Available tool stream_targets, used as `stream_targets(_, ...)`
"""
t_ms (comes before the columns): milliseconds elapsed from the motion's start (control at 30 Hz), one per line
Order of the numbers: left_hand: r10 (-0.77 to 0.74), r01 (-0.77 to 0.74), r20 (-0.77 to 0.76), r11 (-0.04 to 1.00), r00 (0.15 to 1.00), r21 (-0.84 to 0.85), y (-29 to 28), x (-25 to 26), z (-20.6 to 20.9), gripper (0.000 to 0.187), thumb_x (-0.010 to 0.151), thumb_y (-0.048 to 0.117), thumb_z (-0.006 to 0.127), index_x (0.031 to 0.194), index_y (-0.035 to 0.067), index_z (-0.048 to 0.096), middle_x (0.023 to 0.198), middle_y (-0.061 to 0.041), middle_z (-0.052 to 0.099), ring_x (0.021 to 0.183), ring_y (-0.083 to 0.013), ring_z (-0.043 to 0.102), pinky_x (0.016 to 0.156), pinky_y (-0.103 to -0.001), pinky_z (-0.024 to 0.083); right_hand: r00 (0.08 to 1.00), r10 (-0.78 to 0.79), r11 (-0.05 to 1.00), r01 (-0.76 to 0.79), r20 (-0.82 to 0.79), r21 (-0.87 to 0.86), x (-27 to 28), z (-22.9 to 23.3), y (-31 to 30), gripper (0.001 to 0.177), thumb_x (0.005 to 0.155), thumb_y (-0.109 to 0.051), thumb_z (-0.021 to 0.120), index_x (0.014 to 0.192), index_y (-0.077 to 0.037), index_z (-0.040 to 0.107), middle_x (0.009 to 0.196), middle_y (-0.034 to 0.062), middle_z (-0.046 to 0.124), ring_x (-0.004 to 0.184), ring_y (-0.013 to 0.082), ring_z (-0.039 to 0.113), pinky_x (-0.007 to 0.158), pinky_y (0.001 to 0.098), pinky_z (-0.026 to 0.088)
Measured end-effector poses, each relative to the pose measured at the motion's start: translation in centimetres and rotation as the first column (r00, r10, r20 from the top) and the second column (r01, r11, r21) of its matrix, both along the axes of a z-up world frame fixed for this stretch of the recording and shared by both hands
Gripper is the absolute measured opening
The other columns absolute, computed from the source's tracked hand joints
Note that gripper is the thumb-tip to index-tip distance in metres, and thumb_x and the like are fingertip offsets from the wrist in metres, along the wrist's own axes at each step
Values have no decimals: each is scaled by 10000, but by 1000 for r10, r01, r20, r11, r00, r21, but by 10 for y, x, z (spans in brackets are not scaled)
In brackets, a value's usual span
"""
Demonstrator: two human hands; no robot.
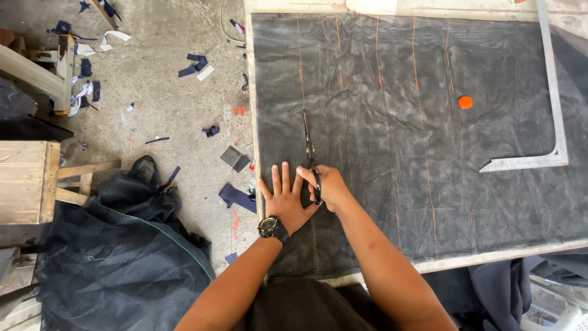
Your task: The person marks a straight line on a large piece of black fabric using a metal L-square and an orange marker. They then retrieve a pair of scissors and cut the fabric along the marked line, separating a strip from the main piece.
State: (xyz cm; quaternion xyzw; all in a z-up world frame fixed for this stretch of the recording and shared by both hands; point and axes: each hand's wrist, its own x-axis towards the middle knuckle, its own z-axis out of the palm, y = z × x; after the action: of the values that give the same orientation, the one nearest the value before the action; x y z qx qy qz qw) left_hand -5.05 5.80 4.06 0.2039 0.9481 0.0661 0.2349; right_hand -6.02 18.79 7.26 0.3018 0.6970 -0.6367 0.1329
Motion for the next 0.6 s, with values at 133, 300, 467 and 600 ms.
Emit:
stream_targets(133, -8, 8, 7, 1000, 1000, -14, 1, -1, 8, 981, 866, 775, 426, 1634, 243, 124, 1711, -141, -47, 1551, -401, -140, 1144, -759, -95, 999, -33, 999, 33, -26, -17, -3, 1, -9, 476, 907, -353, 779, 1043, 78, 629, 540, 82, 554, 383, 166, 585, 362, 245, 475)
stream_targets(300, 12, -12, -42, 1000, 999, -15, 5, 0, -22, 979, 878, 672, 453, 1648, 232, 37, 1707, -147, -105, 1545, -419, -152, 1188, -687, -112, 999, -46, 996, 45, -5, -73, 13, -2, -8, 562, 878, -409, 811, 1082, 85, 634, 540, 118, 580, 388, 204, 605, 354, 272, 492)
stream_targets(467, -1, 1, 10, 1000, 1000, -22, 2, -2, -7, 1002, 856, 724, 423, 1647, 237, 47, 1710, -141, -93, 1551, -408, -142, 1207, -650, -117, 999, -36, 997, 35, -6, -71, 9, 2, -4, 571, 880, -415, 804, 1107, 81, 634, 539, 117, 588, 396, 204, 610, 355, 273, 491)
stream_targets(600, -15, 15, 25, 1000, 1000, -7, 0, -1, 4, 1024, 877, 799, 362, 1649, 210, 39, 1705, -169, -69, 1547, -431, -118, 1200, -659, -121, 999, -38, 998, 37, -28, -47, -21, 4, -3, 567, 876, -438, 801, 1095, 59, 639, 553, 89, 592, 401, 176, 607, 380, 232, 497)
